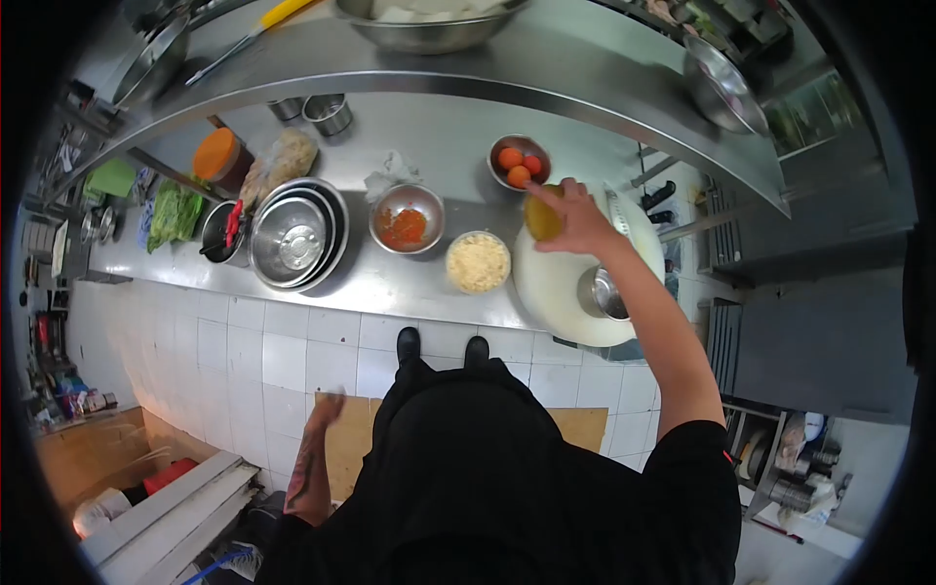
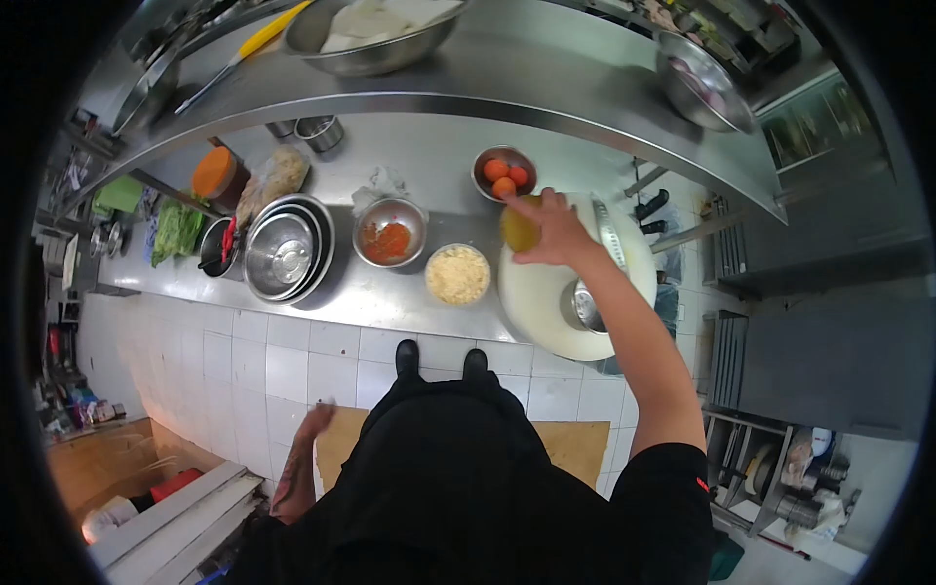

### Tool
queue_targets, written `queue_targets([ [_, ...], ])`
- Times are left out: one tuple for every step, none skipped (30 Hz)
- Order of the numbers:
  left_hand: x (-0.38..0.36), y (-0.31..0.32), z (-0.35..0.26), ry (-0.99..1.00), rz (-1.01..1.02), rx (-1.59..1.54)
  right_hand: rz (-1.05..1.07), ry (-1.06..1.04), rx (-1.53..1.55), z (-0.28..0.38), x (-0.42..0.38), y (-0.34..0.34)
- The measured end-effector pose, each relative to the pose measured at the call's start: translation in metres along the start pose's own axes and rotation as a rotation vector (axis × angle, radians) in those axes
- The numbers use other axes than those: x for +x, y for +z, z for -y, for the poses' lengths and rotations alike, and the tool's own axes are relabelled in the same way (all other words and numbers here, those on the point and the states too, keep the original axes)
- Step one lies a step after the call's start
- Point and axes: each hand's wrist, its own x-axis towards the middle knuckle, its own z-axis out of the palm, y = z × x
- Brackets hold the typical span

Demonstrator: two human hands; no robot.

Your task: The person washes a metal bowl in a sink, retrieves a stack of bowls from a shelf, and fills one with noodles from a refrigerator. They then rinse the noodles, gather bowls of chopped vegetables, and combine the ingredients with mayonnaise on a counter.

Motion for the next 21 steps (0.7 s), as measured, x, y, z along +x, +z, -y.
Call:
queue_targets([
  [-0.052, -0.031, -0.015, -0.205, 0.104, -0.001, -0.057, -0.109, 0.159, 0.025, 0.0, 0.007],
  [-0.078, -0.052, -0.026, -0.301, 0.091, -0.185, -0.118, -0.213, 0.316, 0.049, 0.0, 0.012],
  [-0.088, -0.065, -0.029, -0.381, 0.075, -0.352, -0.117, -0.213, 0.31, 0.074, -0.001, 0.014],
  [-0.089, -0.074, -0.035, -0.428, 0.055, -0.455, -0.076, -0.221, 0.342, 0.102, -0.003, 0.017],
  [-0.087, -0.08, -0.039, -0.428, 0.023, -0.513, -0.038, -0.23, 0.377, 0.121, -0.004, 0.02],
  [-0.079, -0.087, -0.044, -0.428, 0.02, -0.514, -0.039, -0.233, 0.376, 0.129, -0.004, 0.024],
  [-0.067, -0.092, -0.046, -0.31, -0.099, -0.519, -0.031, -0.193, 0.295, 0.135, -0.001, 0.032],
  [-0.053, -0.098, -0.051, -0.19, -0.215, -0.521, -0.022, -0.151, 0.215, 0.139, 0.001, 0.043],
  [-0.046, -0.113, -0.078, -0.086, -0.269, -0.573, -0.048, -0.114, 0.197, 0.137, 0.001, 0.055],
  [-0.042, -0.135, -0.115, 0.02, -0.32, -0.624, -0.045, -0.112, 0.195, 0.137, 0.001, 0.066],
  [-0.035, -0.154, -0.144, 0.069, -0.313, -0.636, -0.122, -0.1, 0.171, 0.137, 0.0, 0.076],
  [-0.029, -0.17, -0.172, 0.117, -0.305, -0.649, -0.198, -0.088, 0.145, 0.137, -0.001, 0.082],
  [-0.027, -0.185, -0.201, 0.164, -0.282, -0.715, -0.191, -0.08, 0.145, 0.142, -0.004, 0.088],
  [-0.02, -0.197, -0.227, 0.218, -0.262, -0.777, -0.236, -0.034, 0.113, 0.149, -0.003, 0.091],
  [-0.006, -0.199, -0.246, 0.295, -0.241, -0.824, -0.286, 0.012, 0.078, 0.154, -0.001, 0.091],
  [0.005, -0.199, -0.265, 0.371, -0.217, -0.873, -0.293, 0.022, 0.071, 0.157, 0.001, 0.09],
  [0.013, -0.201, -0.288, 0.406, -0.142, -0.916, -0.259, 0.042, 0.114, 0.158, 0.003, 0.087],
  [0.021, -0.202, -0.312, 0.441, -0.069, -0.958, -0.226, 0.06, 0.157, 0.158, 0.004, 0.085],
  [0.027, -0.201, -0.335, 0.395, 0.041, -1.056, -0.233, 0.065, 0.15, 0.156, 0.002, 0.086],
  [0.032, -0.199, -0.357, 0.344, 0.15, -1.151, -0.277, 0.049, 0.251, 0.151, -0.001, 0.09],
  [0.034, -0.202, -0.378, 0.3, 0.272, -1.258, -0.317, 0.029, 0.354, 0.149, -0.003, 0.092],
])
